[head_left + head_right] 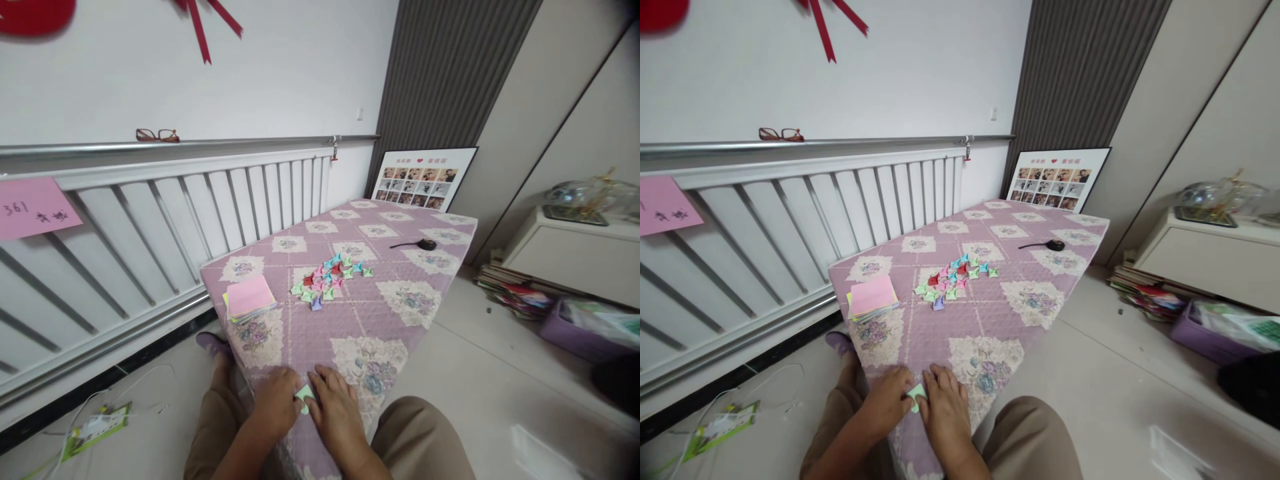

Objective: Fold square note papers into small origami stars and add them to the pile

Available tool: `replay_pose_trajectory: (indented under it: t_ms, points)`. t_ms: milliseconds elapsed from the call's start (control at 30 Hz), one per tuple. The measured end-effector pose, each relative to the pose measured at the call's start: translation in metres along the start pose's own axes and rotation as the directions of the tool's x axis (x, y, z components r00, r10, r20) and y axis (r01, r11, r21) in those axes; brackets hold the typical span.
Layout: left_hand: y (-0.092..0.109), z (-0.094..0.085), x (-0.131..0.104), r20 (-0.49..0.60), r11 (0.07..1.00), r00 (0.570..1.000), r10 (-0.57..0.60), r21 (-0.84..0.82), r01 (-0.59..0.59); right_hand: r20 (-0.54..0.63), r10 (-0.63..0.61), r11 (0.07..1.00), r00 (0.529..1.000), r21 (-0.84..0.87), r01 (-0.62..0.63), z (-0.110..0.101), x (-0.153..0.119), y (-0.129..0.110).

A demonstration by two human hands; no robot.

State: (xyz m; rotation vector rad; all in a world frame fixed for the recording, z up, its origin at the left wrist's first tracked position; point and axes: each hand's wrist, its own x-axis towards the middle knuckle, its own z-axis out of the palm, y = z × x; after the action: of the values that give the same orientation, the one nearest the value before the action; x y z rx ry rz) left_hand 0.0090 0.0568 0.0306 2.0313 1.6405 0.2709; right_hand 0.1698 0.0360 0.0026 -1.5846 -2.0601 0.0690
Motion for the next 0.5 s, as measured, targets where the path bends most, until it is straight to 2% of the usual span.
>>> replay_pose_trajectory:
  t_ms: [200, 500]
  points:
    - [0.0011, -0.0042, 0.0044, 0.066, 0.999, 0.998, 0.009, 0.043, -0.012, 0.018, 0.016, 1.000, 1.000, 0.004, -0.016, -0.0023, -0.0001, -0.0007]
    - [0.0055, -0.0065, 0.0000, 0.050, 1.000, 0.999, -0.008, 0.027, 0.007, 0.038, 0.008, 1.000, 0.999, 0.008, -0.008, -0.0012, -0.0004, 0.0008]
